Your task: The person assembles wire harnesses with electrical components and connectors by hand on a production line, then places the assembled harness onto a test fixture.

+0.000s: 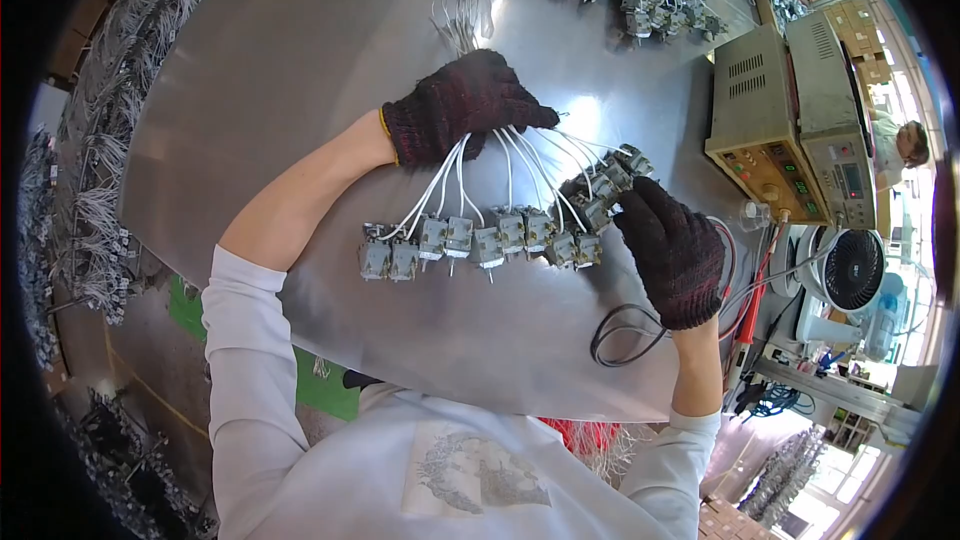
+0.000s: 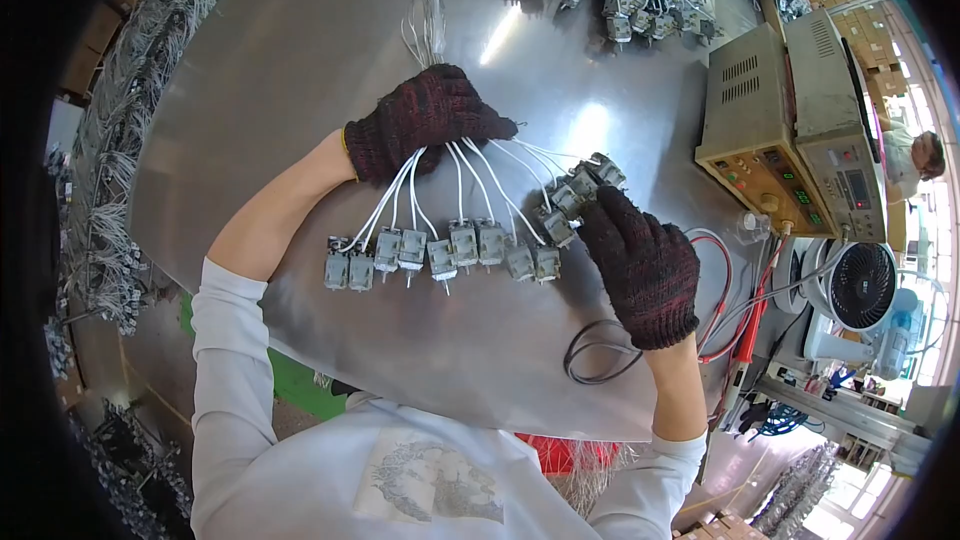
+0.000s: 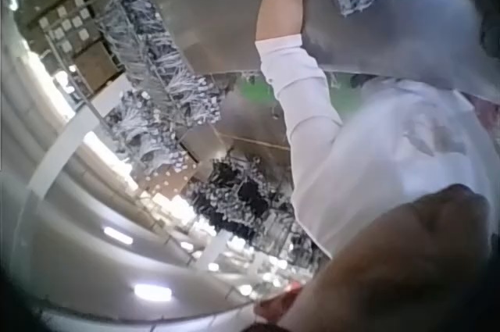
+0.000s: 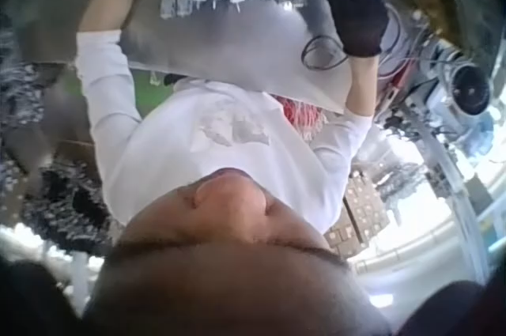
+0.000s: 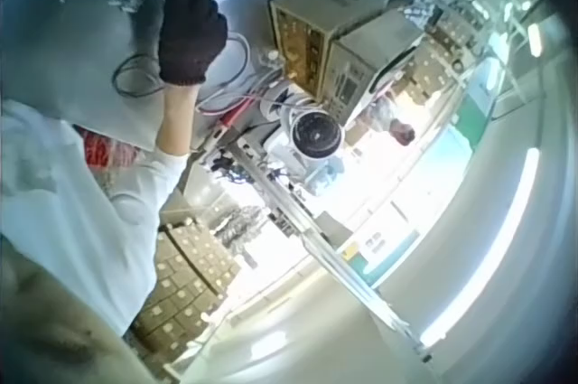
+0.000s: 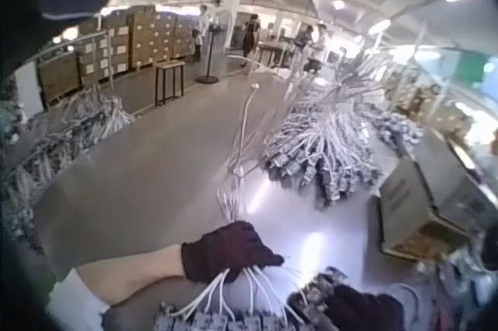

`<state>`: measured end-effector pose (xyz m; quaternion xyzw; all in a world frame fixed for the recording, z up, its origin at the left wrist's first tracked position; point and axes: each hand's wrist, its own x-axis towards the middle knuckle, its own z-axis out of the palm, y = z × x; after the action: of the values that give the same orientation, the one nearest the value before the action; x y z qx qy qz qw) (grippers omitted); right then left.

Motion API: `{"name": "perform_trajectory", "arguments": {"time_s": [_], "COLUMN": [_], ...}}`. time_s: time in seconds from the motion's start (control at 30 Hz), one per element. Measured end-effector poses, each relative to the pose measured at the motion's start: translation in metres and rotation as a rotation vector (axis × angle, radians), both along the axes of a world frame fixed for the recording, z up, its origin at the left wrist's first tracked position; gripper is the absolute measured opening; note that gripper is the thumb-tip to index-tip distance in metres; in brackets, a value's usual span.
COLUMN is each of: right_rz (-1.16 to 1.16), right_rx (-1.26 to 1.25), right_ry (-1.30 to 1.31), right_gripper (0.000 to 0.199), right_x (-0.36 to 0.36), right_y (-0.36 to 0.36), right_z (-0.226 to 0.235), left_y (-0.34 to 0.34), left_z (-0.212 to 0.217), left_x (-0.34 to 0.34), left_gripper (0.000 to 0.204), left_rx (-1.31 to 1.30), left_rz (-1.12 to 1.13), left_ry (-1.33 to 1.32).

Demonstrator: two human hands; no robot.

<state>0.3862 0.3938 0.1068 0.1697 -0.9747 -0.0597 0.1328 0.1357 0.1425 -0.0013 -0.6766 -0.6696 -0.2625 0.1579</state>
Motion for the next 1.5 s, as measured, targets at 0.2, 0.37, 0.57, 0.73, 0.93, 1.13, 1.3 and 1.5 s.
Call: {"name": "perform_trajectory", "arguments": {"time_s": [0.2,0.37,0.57,0.73,0.93,1.13,1.3,1.5], "right_rz": [-0.075,-0.227,-0.144,-0.053,-0.092,-0.363,-0.12,-0.194], "right_rx": [-0.122,-0.698,-0.381,-0.207,-0.266,-0.878,-0.257,-0.536], "right_ry": [0.002,-0.022,-0.018,0.002,0.011,-0.125,0.057,-0.017], "right_gripper": [0.035,0.031,0.03,0.032,0.032,0.03,0.034,0.029], "right_x": [-0.004,0.009,0.004,0.004,0.008,0.039,0.033,0.033], "right_y": [-0.012,-0.017,-0.018,-0.011,-0.019,-0.033,-0.025,-0.022], "right_z": [-0.002,-0.011,-0.011,-0.01,-0.011,-0.016,-0.023,-0.023], "left_y": [-0.006,-0.005,-0.002,-0.001,-0.004,-0.008,-0.006,-0.007], "left_z": [-0.014,-0.013,-0.025,-0.021,-0.019,-0.016,-0.013,-0.008], "left_x": [-0.002,0.001,-0.004,-0.001,0.001,0.003,0.004,0.008], "left_gripper": [0.056,0.057,0.053,0.051,0.054,0.057,0.069,0.066], "left_rx": [0.04,0.01,0.027,-0.065,-0.044,-0.049,-0.15,-0.166], "left_rz": [0.026,0.059,0.069,0.084,0.107,0.064,0.11,0.116], "left_ry": [0.009,0.023,0.024,-0.005,0.051,-0.02,0.014,-0.006]}}
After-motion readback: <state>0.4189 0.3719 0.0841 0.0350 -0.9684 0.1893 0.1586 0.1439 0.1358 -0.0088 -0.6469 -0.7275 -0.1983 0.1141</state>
